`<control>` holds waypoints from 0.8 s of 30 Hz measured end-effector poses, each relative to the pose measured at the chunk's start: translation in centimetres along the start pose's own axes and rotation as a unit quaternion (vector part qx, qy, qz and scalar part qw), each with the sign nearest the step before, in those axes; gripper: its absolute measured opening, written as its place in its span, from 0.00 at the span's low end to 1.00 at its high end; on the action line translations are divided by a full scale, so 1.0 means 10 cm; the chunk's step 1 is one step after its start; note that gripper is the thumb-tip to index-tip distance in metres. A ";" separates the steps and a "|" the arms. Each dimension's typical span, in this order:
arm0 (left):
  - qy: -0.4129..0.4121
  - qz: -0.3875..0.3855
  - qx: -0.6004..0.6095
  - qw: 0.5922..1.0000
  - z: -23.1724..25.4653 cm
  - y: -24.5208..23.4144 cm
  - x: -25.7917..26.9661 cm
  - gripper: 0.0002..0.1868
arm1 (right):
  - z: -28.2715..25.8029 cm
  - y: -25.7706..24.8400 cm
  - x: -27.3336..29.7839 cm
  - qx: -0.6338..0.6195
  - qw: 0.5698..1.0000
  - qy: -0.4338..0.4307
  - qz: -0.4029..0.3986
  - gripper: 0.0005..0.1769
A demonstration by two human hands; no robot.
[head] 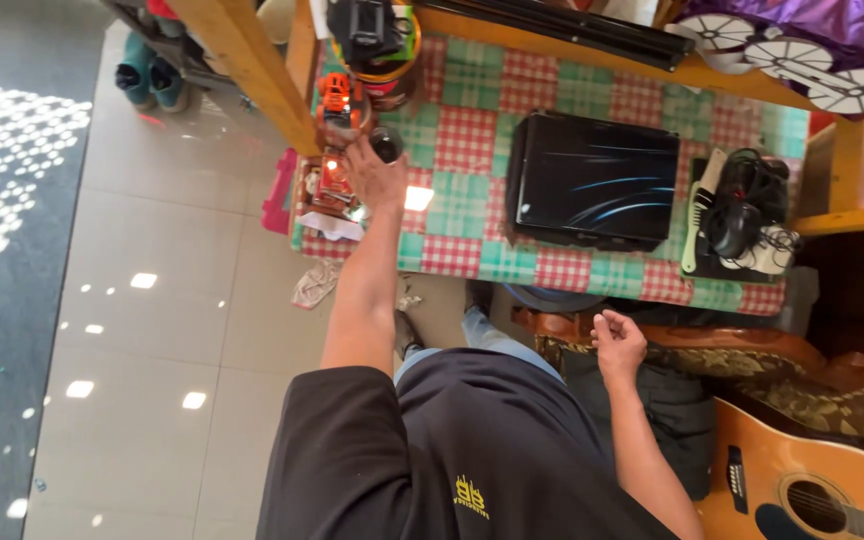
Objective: Organizing various household items including a laptop, guitar, backpack, and storage box.
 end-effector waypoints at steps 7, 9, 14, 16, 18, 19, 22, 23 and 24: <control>-0.042 0.005 -0.005 0.999 -0.06 0.09 -0.07 0.46 | 0.20 -0.22 0.13 0.053 0.998 0.041 0.001 0.17; -0.059 -0.009 -0.004 0.998 -0.05 0.08 -0.06 0.46 | 0.30 -0.26 0.16 0.036 0.997 0.063 0.007 0.16; -0.056 0.007 -0.003 0.998 -0.08 0.11 -0.03 0.46 | 0.27 -0.28 0.15 0.036 0.997 0.065 0.004 0.16; -0.060 0.009 -0.007 0.998 -0.07 0.11 -0.03 0.46 | 0.26 -0.27 0.13 0.040 0.997 0.063 0.002 0.16; -0.067 0.009 0.003 0.998 -0.08 0.10 -0.03 0.46 | 0.27 -0.27 0.09 0.036 0.998 0.057 -0.002 0.16; -0.068 0.010 0.002 0.998 -0.07 0.10 -0.04 0.46 | 0.26 -0.26 0.08 0.036 0.998 0.056 -0.004 0.16; -0.077 0.005 -0.002 0.997 -0.10 0.11 -0.05 0.45 | 0.22 -0.25 0.07 0.028 0.998 0.053 -0.012 0.15; -0.068 0.007 -0.004 0.998 -0.11 0.12 -0.05 0.45 | 0.21 -0.25 0.06 0.027 0.998 0.050 -0.013 0.15; -0.059 0.009 -0.006 0.998 -0.11 0.13 -0.06 0.46 | 0.20 -0.24 0.07 0.026 0.998 0.048 -0.015 0.15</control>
Point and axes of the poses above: each hand's wrist, its own x-axis away from the middle knuckle, its own y-axis out of the palm, z = x × y, the point moved 8 cm from there along -x, towards the middle knuckle, and after that the axes turned 11 degrees about x, right-handed, at the moved point
